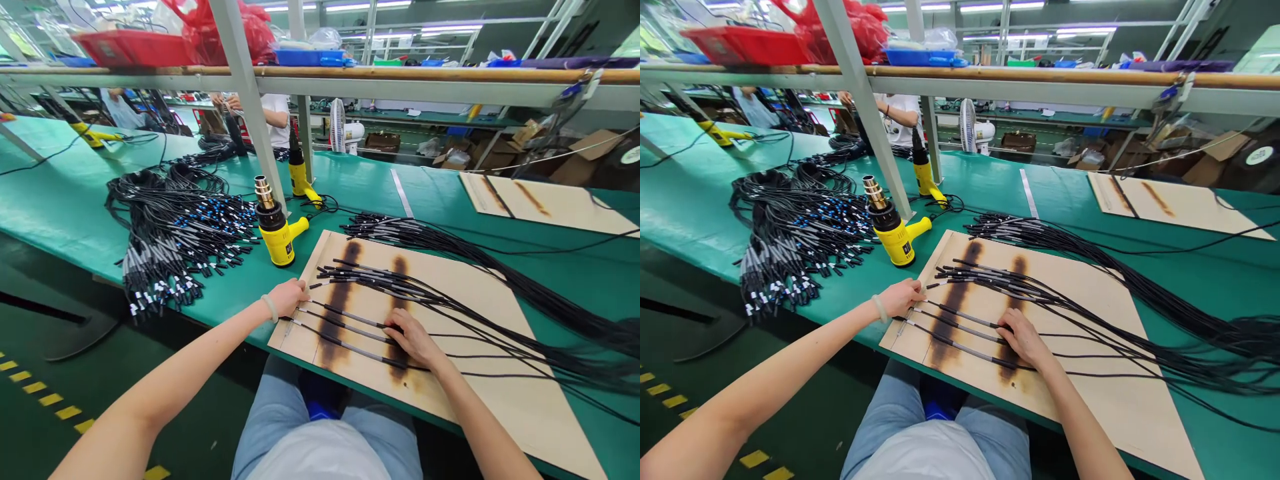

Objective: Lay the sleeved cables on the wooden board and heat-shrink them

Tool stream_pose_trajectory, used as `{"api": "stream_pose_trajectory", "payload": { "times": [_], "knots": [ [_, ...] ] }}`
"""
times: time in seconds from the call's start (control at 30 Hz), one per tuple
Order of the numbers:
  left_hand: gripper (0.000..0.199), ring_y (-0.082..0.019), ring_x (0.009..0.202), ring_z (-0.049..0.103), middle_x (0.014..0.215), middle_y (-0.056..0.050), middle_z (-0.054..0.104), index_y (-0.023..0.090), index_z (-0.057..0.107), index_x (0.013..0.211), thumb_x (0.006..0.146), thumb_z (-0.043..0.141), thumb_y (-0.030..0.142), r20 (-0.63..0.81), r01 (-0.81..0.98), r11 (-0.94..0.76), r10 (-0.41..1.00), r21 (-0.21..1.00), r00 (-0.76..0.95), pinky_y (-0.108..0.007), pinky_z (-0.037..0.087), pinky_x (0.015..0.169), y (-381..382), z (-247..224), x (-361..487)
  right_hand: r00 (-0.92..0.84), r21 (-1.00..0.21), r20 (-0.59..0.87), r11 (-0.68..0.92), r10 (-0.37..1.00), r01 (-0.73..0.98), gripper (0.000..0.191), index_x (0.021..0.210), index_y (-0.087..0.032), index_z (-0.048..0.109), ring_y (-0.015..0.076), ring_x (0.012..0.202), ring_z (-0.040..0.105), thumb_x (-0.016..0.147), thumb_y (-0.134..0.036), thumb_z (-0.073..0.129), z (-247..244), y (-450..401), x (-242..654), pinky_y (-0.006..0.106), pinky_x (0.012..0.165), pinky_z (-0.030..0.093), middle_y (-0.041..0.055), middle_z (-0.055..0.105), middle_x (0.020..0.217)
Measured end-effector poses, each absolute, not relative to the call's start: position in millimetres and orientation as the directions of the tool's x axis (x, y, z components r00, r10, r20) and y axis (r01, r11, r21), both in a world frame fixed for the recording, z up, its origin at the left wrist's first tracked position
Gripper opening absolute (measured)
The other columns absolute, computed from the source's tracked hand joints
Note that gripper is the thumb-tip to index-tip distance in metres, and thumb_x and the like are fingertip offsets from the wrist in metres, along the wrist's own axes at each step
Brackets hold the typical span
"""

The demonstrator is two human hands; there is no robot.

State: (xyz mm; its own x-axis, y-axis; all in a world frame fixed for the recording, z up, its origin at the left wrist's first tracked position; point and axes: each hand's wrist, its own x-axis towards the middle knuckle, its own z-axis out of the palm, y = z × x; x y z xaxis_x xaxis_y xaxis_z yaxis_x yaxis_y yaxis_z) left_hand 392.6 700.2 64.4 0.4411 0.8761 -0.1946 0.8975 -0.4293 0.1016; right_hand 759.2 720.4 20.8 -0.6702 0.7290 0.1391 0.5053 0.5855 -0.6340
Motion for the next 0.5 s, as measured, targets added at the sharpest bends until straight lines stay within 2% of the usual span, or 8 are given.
{"api": "stream_pose_trajectory", "payload": {
  "times": [0.07, 0.17, 0.3, 0.43, 0.5],
  "knots": [
    [0.028, -0.020, 0.078, 0.054, 0.086, -0.010, 0.059, 0.019, 0.074, 0.095, 0.082, 0.050, 0.010, -0.168, 0.891, -0.434, 0.876, 0.136, 0.452, -0.028, 0.043, 0.065, 701.2, 61.8, 390.2, -0.653, -0.669, 0.132, 0.554, 0.745, 0.497, 0.012, 0.093, -0.020, 0.059, 0.0201, 0.085, 0.055, 0.088, -0.028, 0.052, 20.4, 720.5, 769.7, 0.036, 0.077, 0.049, 0.0073, 0.059, 0.092],
    [0.027, -0.022, 0.078, 0.054, 0.085, -0.011, 0.058, 0.018, 0.074, 0.094, 0.083, 0.050, 0.011, -0.165, 0.882, -0.446, 0.868, 0.152, 0.468, -0.029, 0.042, 0.064, 702.7, 59.0, 387.8, -0.595, -0.715, 0.113, 0.481, 0.796, 0.507, 0.024, 0.104, -0.020, 0.057, 0.0195, 0.083, 0.056, 0.082, -0.030, 0.059, 19.3, 719.9, 784.7, 0.036, 0.076, 0.050, 0.0072, 0.058, 0.096],
    [0.029, -0.022, 0.077, 0.053, 0.084, -0.011, 0.058, 0.018, 0.074, 0.096, 0.086, 0.047, 0.014, -0.182, 0.888, -0.438, 0.870, 0.139, 0.457, -0.029, 0.040, 0.062, 703.8, 58.6, 387.9, -0.555, -0.734, 0.095, 0.434, 0.827, 0.522, 0.019, 0.097, -0.019, 0.059, 0.0185, 0.079, 0.057, 0.080, -0.029, 0.060, 20.0, 719.8, 788.1, 0.034, 0.073, 0.050, 0.0054, 0.058, 0.089],
    [0.029, -0.022, 0.076, 0.053, 0.083, -0.011, 0.058, 0.018, 0.074, 0.095, 0.089, 0.046, 0.016, -0.167, 0.890, -0.424, 0.878, 0.168, 0.449, -0.029, 0.040, 0.061, 703.3, 60.9, 389.4, -0.591, -0.677, 0.131, 0.507, 0.796, 0.533, 0.010, 0.087, -0.020, 0.060, 0.0190, 0.081, 0.057, 0.084, -0.029, 0.057, 21.7, 722.2, 773.8, 0.034, 0.075, 0.049, 0.0054, 0.059, 0.088],
    [0.028, -0.022, 0.077, 0.054, 0.084, -0.011, 0.058, 0.018, 0.074, 0.094, 0.088, 0.048, 0.014, -0.177, 0.893, -0.424, 0.877, 0.150, 0.446, -0.028, 0.041, 0.063, 702.5, 62.5, 390.5, -0.623, -0.647, 0.143, 0.548, 0.769, 0.529, 0.012, 0.080, -0.019, 0.060, 0.0190, 0.081, 0.056, 0.086, -0.027, 0.054, 21.8, 723.1, 768.2, 0.034, 0.074, 0.048, 0.0056, 0.059, 0.086]
  ]
}}
